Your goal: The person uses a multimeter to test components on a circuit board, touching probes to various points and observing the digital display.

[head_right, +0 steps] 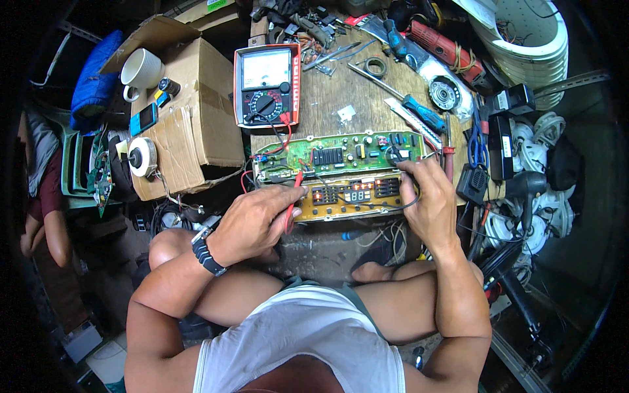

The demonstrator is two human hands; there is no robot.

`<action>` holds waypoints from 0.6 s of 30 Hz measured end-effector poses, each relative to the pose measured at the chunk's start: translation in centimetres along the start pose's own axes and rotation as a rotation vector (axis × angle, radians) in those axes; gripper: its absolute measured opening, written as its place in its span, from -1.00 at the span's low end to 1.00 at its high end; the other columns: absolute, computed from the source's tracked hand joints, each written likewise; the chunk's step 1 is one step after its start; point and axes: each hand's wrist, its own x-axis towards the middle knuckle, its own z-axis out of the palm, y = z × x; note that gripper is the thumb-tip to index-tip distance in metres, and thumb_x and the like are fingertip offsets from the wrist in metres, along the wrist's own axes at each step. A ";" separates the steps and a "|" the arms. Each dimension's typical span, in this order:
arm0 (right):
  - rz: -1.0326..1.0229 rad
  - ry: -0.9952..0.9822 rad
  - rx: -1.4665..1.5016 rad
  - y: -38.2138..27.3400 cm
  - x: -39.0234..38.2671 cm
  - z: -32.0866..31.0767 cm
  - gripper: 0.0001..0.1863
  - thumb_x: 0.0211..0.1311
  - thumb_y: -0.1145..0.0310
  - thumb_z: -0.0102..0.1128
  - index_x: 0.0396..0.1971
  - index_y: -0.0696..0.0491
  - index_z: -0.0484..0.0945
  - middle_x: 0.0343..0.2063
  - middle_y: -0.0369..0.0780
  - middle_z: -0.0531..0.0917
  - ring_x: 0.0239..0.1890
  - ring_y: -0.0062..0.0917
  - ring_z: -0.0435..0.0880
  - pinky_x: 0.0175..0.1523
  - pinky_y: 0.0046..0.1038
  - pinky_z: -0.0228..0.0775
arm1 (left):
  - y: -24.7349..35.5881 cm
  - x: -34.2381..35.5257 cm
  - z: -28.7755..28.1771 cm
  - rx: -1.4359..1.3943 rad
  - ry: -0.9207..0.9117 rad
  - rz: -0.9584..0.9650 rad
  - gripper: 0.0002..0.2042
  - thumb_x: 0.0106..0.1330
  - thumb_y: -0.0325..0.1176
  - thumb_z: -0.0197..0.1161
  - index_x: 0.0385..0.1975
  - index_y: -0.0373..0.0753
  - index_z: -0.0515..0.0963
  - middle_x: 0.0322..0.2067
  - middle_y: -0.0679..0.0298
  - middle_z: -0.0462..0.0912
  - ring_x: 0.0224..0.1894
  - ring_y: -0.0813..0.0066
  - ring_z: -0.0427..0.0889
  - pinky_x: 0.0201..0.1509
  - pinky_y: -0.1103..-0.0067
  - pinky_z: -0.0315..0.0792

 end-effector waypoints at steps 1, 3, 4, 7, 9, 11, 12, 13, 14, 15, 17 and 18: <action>0.006 -0.005 0.000 0.0 0.0 0.0 -0.73 0.30 0.65 0.35 -0.01 0.15 0.74 -0.21 -0.03 0.69 -0.11 -0.05 0.76 0.03 -0.16 0.57 | 0.0 0.0 0.0 0.005 -0.003 -0.002 -0.63 0.51 -0.34 0.39 0.24 -0.32 0.69 0.00 -0.06 0.81 0.04 -0.08 0.81 0.13 0.21 0.69; 0.018 -0.013 -0.001 0.0 0.0 -0.1 -0.73 0.30 0.65 0.35 -0.02 0.15 0.74 -0.21 -0.03 0.70 -0.11 -0.05 0.76 0.03 -0.16 0.57 | 0.0 0.0 0.0 0.007 -0.004 -0.003 -0.63 0.51 -0.34 0.39 0.24 -0.32 0.69 0.00 -0.06 0.81 0.03 -0.09 0.81 0.13 0.21 0.69; 0.015 -0.008 -0.003 0.0 0.0 -0.1 -0.73 0.30 0.65 0.35 -0.02 0.14 0.74 -0.21 -0.03 0.70 -0.10 -0.05 0.76 0.03 -0.16 0.58 | 0.1 0.1 0.0 0.004 -0.002 -0.003 -0.63 0.51 -0.34 0.38 0.24 -0.32 0.69 0.00 -0.07 0.81 0.03 -0.09 0.81 0.13 0.20 0.69; 0.013 0.004 -0.005 0.1 -0.1 0.0 -0.73 0.30 0.65 0.35 -0.02 0.14 0.74 -0.20 -0.03 0.71 -0.10 -0.05 0.76 0.02 -0.16 0.58 | 0.0 0.1 0.0 0.002 0.004 0.006 -0.63 0.51 -0.34 0.38 0.24 -0.32 0.68 -0.01 -0.07 0.81 0.02 -0.10 0.80 0.12 0.20 0.69; 0.017 0.011 0.002 0.0 -0.1 0.1 -0.73 0.31 0.64 0.36 -0.02 0.13 0.74 -0.19 -0.03 0.71 -0.09 -0.04 0.77 0.02 -0.16 0.59 | -0.1 0.0 0.0 -0.004 0.011 0.016 -0.63 0.52 -0.34 0.38 0.24 -0.32 0.68 -0.01 -0.07 0.81 0.02 -0.10 0.80 0.12 0.20 0.69; 0.019 0.004 -0.001 0.0 -0.1 0.0 -0.73 0.31 0.64 0.35 -0.01 0.13 0.74 -0.18 -0.02 0.71 -0.09 -0.04 0.77 0.02 -0.15 0.59 | -0.2 0.1 0.3 -0.017 0.021 0.028 -0.63 0.52 -0.33 0.38 0.25 -0.32 0.68 -0.01 -0.07 0.80 0.02 -0.11 0.80 0.12 0.20 0.69; 0.018 0.007 0.006 0.0 -0.1 0.0 -0.73 0.31 0.63 0.35 -0.01 0.14 0.74 -0.18 -0.02 0.71 -0.10 -0.03 0.77 0.02 -0.15 0.59 | -0.2 0.1 0.2 -0.008 0.020 0.030 -0.63 0.52 -0.33 0.38 0.25 -0.32 0.68 -0.01 -0.07 0.80 0.02 -0.11 0.80 0.12 0.20 0.69; 0.024 0.013 0.011 0.0 -0.1 0.0 -0.75 0.32 0.63 0.35 -0.02 0.14 0.73 -0.19 -0.02 0.70 -0.12 -0.03 0.76 0.00 -0.14 0.59 | -0.3 0.0 0.2 0.000 0.020 0.033 -0.63 0.52 -0.33 0.38 0.25 -0.32 0.67 -0.01 -0.07 0.80 0.02 -0.11 0.80 0.12 0.20 0.68; 0.031 0.005 0.014 -0.1 0.0 0.0 -0.75 0.32 0.64 0.35 -0.03 0.15 0.73 -0.20 -0.02 0.70 -0.13 -0.04 0.76 0.00 -0.14 0.59 | -0.2 -0.1 0.1 0.007 0.020 0.036 -0.62 0.52 -0.33 0.38 0.25 -0.32 0.67 -0.01 -0.07 0.80 0.02 -0.11 0.79 0.12 0.20 0.68; 0.040 0.001 0.011 -0.1 -0.1 -0.1 -0.76 0.32 0.64 0.34 -0.03 0.15 0.73 -0.21 -0.03 0.69 -0.14 -0.04 0.76 0.00 -0.14 0.59 | 0.0 0.0 0.0 0.002 0.006 0.017 -0.62 0.53 -0.32 0.38 0.26 -0.32 0.67 -0.01 -0.08 0.80 0.03 -0.10 0.79 0.11 0.20 0.68; 0.043 0.005 0.012 -0.2 0.0 -0.1 -0.77 0.32 0.64 0.33 -0.05 0.16 0.72 -0.23 -0.03 0.67 -0.17 -0.05 0.75 -0.02 -0.15 0.59 | 0.1 0.1 -0.2 0.001 0.004 0.014 -0.62 0.52 -0.33 0.38 0.27 -0.31 0.67 -0.02 -0.08 0.80 0.02 -0.11 0.79 0.10 0.20 0.68; 0.039 0.012 0.015 -0.2 0.0 -0.1 -0.77 0.32 0.64 0.33 -0.05 0.16 0.72 -0.23 -0.03 0.67 -0.17 -0.05 0.75 -0.02 -0.15 0.59 | 0.2 0.1 -0.2 -0.003 -0.003 0.002 -0.62 0.52 -0.34 0.38 0.27 -0.30 0.67 -0.02 -0.08 0.79 0.01 -0.11 0.79 0.10 0.20 0.68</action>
